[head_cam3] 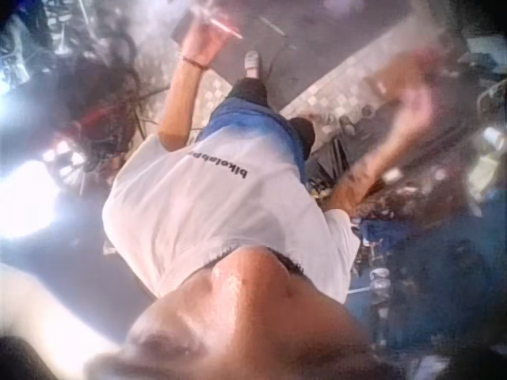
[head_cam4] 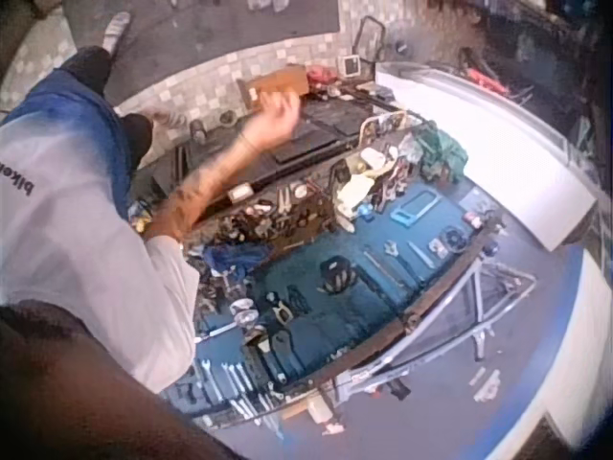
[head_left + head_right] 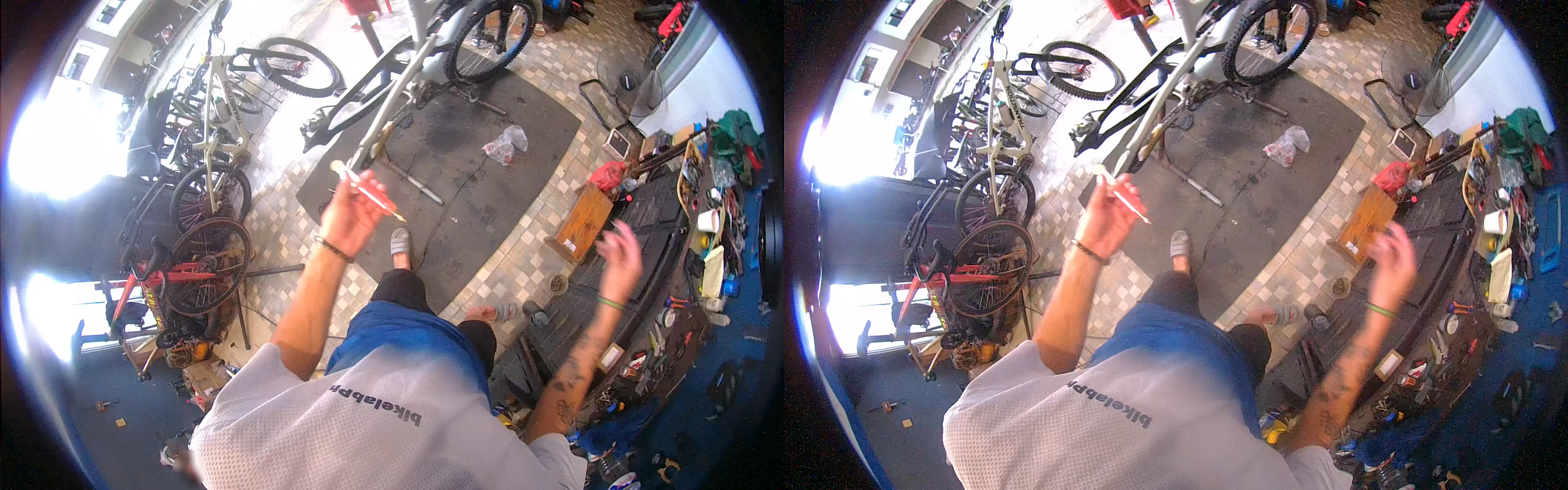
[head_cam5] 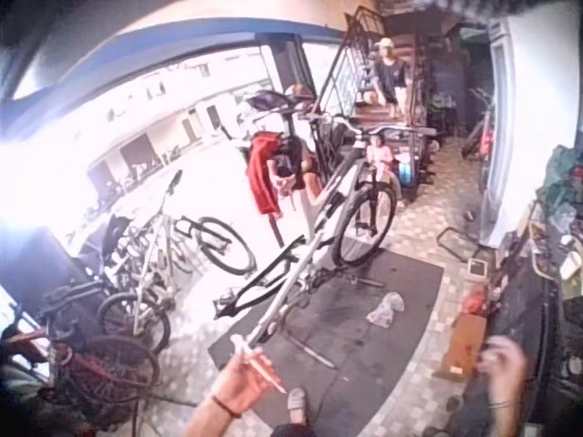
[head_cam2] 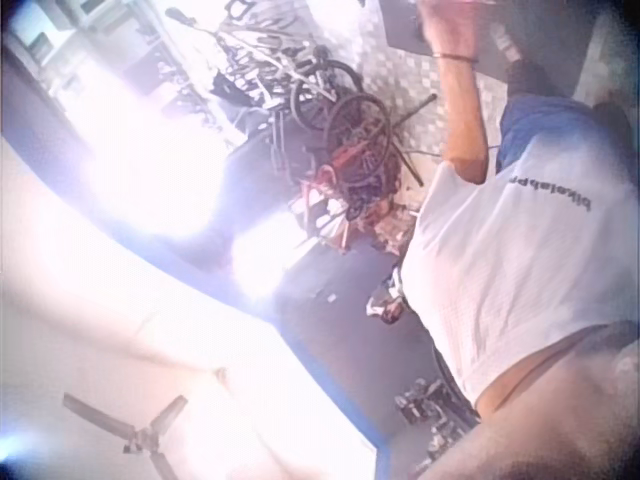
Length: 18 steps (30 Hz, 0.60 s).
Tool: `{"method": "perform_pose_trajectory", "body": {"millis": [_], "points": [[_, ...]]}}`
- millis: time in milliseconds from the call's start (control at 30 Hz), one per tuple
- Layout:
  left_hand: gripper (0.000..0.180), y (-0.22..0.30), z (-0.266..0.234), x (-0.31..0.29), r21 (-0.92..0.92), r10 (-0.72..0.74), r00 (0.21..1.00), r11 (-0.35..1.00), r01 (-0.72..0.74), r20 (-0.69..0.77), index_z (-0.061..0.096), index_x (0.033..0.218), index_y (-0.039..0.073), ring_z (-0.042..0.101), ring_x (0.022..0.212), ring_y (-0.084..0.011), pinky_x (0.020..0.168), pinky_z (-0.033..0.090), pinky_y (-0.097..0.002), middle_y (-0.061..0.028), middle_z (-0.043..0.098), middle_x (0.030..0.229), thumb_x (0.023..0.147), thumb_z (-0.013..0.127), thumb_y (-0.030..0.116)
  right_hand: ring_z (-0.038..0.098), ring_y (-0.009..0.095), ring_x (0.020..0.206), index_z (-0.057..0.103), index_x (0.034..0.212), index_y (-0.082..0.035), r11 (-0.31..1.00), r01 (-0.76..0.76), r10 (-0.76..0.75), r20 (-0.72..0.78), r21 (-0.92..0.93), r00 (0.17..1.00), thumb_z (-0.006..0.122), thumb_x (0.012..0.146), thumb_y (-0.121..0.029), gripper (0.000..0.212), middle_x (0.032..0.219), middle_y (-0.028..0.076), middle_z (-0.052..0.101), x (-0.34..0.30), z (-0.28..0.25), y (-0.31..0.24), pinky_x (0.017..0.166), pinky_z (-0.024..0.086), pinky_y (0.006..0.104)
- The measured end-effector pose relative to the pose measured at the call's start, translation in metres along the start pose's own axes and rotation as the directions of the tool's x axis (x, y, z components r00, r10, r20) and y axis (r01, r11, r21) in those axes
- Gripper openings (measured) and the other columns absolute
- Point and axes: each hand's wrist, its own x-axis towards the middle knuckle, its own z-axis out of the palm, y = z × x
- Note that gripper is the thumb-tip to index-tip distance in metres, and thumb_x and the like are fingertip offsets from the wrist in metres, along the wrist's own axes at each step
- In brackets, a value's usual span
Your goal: The person works on a white bicycle frame mounted on a stand, using a screwdriver to adjust the bottom bracket area and applying lubricant with a syringe to the crankset. The person repeatedly retrieves tools and parts from a nearby workbench and returns to the frame to continue adjustments.
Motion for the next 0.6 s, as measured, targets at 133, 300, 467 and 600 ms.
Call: {"method": "perform_pose_trajectory", "body": {"millis": [133,300,467,600], "points": [[0.05,0.109,-0.054,0.016,0.109,0.135,0.972,0.987,-0.116,-0.192,0.059,0.137,-0.001,0.072,0.113,-0.0279,0.1,0.062,-0.0448,-0.0119,0.07,0.115,0.112,0.058,0.043,0.075,0.016,0.09,0.067,0.138,-0.003,0.956,-0.093,-0.023,0.391,0.277,0.92,0.072,0.102,-0.007,0.036,0.109,0.009,0.076,-0.029,0.254,-0.068,0.078,0.063,0.0295],[0.047,0.199,-0.1,0.044,0.257,0.259,0.942,0.945,-0.201,-0.215,0.056,0.137,-0.002,0.074,0.107,-0.0267,0.098,0.063,-0.0429,-0.0118,0.07,0.11,0.111,0.064,0.036,0.077,0.02,0.089,0.077,0.121,-0.007,0.96,0.166,-0.255,0.458,0.227,0.852,0.075,0.097,-0.007,0.024,0.099,0.01,0.077,-0.034,0.466,-0.126,0.077,0.06,0.0327],[0.045,0.22,-0.123,0.064,0.147,0.236,0.934,0.968,-0.202,-0.269,0.055,0.135,-0.004,0.073,0.107,-0.03,0.098,0.063,-0.0451,-0.0126,0.069,0.109,0.109,0.066,0.032,0.072,0.03,0.079,0.079,0.105,-0.01,0.866,0.491,-0.375,0.529,-0.094,0.761,0.076,0.096,-0.021,0.014,0.094,0.01,0.075,-0.006,0.56,-0.146,0.073,0.057,0.0409],[0.042,0.212,-0.134,0.064,0.103,0.181,0.928,0.982,-0.155,-0.326,0.057,0.132,-0.003,0.074,0.105,-0.0317,0.095,0.063,-0.0465,-0.014,0.069,0.109,0.11,0.065,0.031,0.071,0.026,0.073,0.078,0.103,-0.009,0.841,0.531,-0.406,0.528,-0.103,0.746,0.078,0.096,-0.021,0.014,0.09,0.008,0.074,0.004,0.59,-0.14,0.069,0.056,0.0384]]}}
